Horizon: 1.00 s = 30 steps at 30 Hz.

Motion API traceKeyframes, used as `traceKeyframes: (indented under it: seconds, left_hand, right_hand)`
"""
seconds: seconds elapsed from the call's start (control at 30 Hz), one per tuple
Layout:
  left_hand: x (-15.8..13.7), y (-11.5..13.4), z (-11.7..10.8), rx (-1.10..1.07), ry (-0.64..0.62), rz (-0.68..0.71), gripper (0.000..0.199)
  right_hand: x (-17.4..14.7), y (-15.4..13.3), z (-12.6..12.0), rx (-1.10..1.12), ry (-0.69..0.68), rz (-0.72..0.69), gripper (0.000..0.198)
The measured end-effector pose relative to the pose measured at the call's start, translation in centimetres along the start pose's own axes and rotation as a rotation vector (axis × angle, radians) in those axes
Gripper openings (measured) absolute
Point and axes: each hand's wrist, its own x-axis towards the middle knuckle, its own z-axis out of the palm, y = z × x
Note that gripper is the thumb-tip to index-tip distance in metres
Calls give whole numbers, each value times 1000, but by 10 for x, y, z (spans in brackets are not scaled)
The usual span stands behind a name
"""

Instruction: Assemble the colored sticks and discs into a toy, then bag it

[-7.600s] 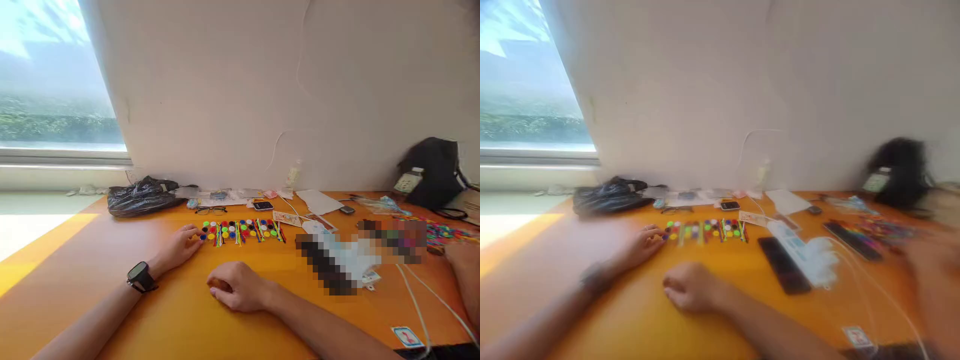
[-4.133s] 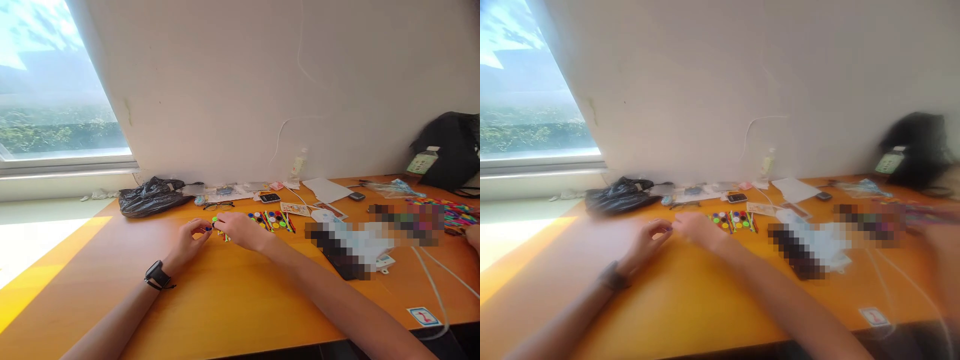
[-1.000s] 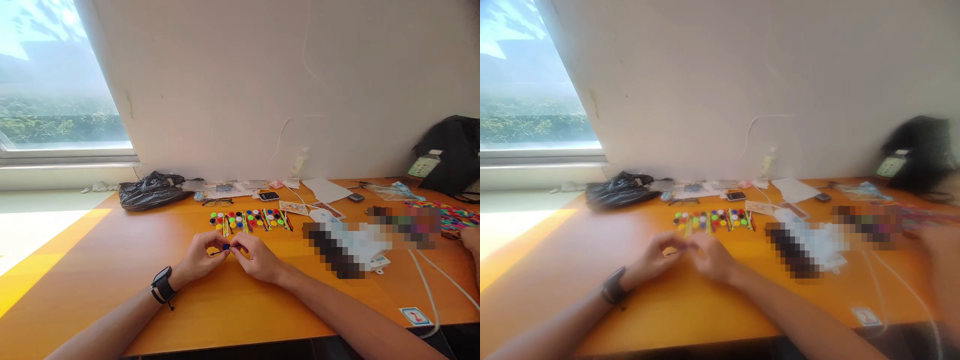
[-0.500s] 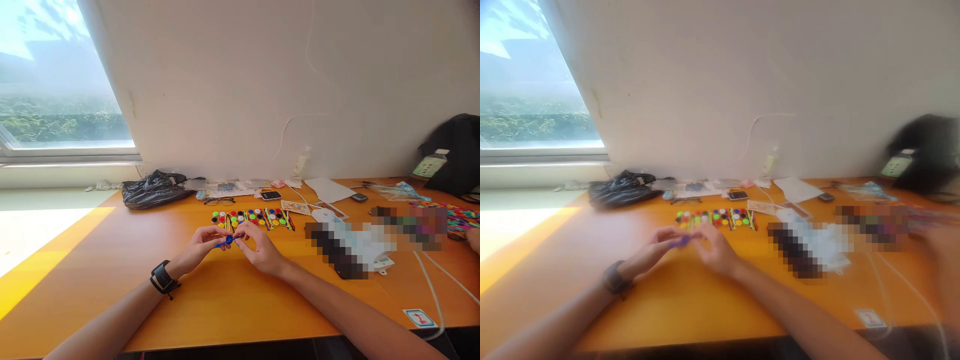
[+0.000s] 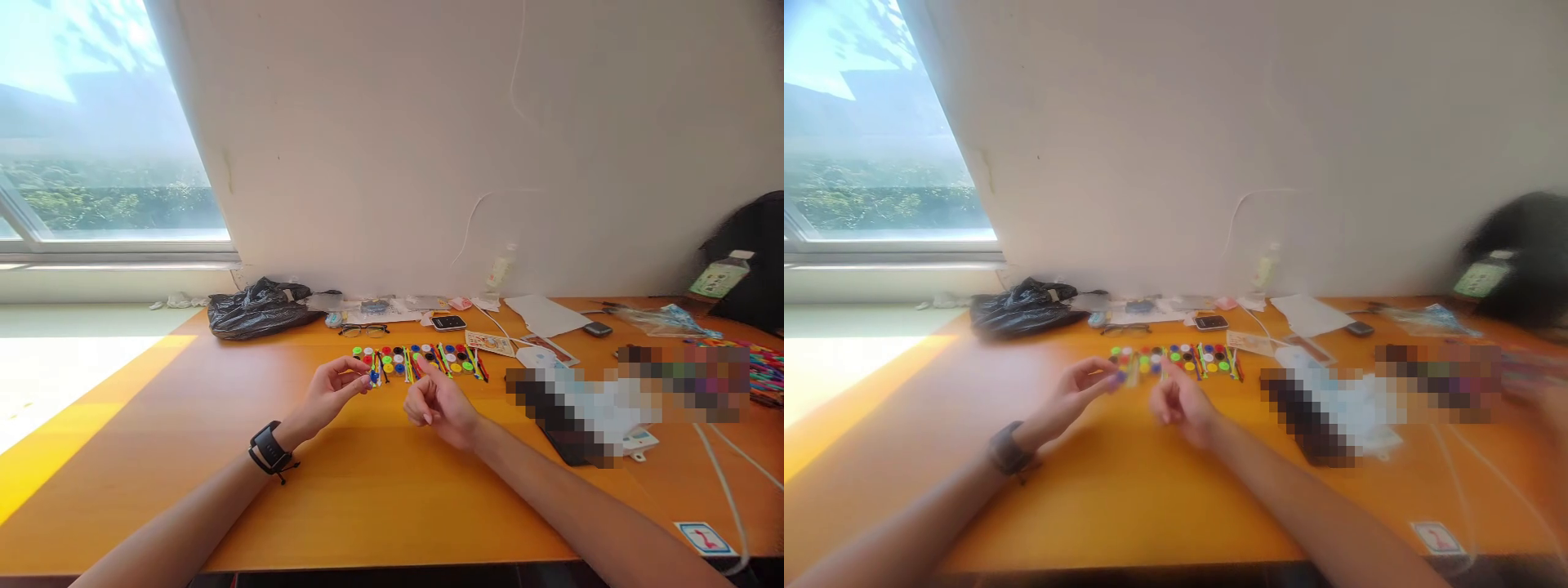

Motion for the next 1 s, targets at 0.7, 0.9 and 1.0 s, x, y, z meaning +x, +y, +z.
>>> traceKeyframes:
  seconds: [0.7,0.9,1.0]
  left_hand:
    - [-1,7,3,52,-12,-72,36]
    - [-1,6,2,28,-2,-93,35]
    - [-2,8,3,-14,-11,-113,32]
  right_hand:
    - [-2,14,11,-626,198,-281,47]
    - [-1,21,5,-766,195,-294,52]
    - [-2,24,2,-876,180,-338,51]
